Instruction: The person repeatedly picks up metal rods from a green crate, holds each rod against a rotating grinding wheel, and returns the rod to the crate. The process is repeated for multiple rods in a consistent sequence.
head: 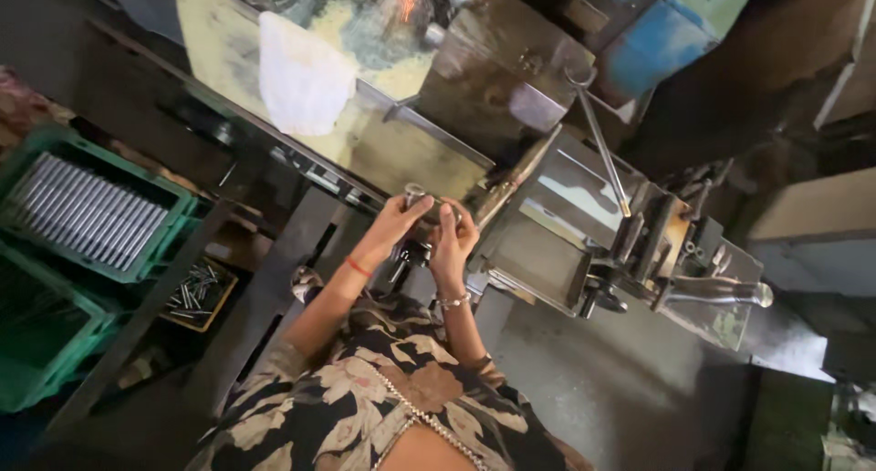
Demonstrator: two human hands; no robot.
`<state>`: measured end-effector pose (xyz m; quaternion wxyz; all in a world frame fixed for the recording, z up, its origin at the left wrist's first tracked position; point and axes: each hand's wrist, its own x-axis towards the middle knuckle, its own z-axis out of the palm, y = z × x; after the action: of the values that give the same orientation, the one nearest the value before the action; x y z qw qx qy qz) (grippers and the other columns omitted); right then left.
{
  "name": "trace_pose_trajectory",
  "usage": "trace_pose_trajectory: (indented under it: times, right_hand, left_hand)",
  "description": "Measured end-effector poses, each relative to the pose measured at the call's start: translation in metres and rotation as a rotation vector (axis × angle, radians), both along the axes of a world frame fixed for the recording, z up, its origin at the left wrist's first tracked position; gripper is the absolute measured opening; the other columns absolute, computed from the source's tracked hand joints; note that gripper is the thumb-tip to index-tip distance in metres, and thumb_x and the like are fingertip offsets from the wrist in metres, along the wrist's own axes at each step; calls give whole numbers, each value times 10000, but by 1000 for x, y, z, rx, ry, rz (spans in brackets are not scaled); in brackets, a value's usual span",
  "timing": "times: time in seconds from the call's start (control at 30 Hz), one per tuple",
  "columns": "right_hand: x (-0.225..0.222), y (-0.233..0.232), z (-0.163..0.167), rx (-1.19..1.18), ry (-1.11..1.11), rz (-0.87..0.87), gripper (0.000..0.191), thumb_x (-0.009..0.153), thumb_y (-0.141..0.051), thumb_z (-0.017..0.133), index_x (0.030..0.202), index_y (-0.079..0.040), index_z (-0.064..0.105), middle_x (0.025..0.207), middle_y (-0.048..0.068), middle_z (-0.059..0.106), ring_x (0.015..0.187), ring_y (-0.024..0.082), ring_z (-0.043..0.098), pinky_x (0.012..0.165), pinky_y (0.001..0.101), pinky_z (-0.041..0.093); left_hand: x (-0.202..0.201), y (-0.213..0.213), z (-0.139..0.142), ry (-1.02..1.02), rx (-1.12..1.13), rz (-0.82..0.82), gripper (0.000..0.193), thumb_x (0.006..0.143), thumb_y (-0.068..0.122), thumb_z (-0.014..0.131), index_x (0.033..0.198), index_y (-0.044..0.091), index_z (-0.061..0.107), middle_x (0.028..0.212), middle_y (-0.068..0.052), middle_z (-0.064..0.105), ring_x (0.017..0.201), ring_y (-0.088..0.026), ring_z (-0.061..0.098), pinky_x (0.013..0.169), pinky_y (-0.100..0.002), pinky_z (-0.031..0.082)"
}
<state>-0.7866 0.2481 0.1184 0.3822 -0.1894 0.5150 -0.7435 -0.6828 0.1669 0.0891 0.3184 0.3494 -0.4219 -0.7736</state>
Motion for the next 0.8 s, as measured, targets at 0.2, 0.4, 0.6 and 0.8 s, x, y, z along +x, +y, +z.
trace_pose_trajectory:
  times: [0.2, 0.4, 0.6, 0.8]
  right_hand:
    - [-72, 46, 12, -76, 133, -168, 196, 1001, -168, 643, 1089, -2, 702, 648, -13, 620, 411, 33, 386, 334, 240, 247]
    - [-119, 113, 4, -107, 73, -266, 188, 1036, -149, 651, 1139, 4, 687, 602, -101, 363, 475, 6, 299, 421, 230, 243]
    - [-126, 134, -8, -122, -14, -243, 181, 1043, -151, 624, 1118, 3, 679, 577, -79, 338, 445, 22, 263, 410, 240, 251]
    - [-107, 120, -11, -19, 3, -150, 185, 1023, -142, 646, 1130, 6, 680, 582, -89, 367, 451, 43, 303, 425, 263, 313]
  left_hand:
    - [9, 20, -62, 487, 710, 239, 193, 971, 238, 724, 844, 173, 595, 614, 67, 480, 539, -89, 473, 550, -287, 441]
    - [59, 29, -88, 443, 861, 682, 205, 932, 284, 677, 803, 181, 555, 642, 9, 548, 544, -174, 511, 606, -388, 486]
    - [104, 26, -99, 632, 822, 616, 405, 976, 365, 699, 709, 157, 476, 614, 38, 426, 500, -125, 417, 502, -278, 390]
    - [107, 21, -83, 447, 690, 597, 328, 1005, 339, 652, 759, 190, 495, 627, 66, 393, 480, -75, 346, 432, -234, 283]
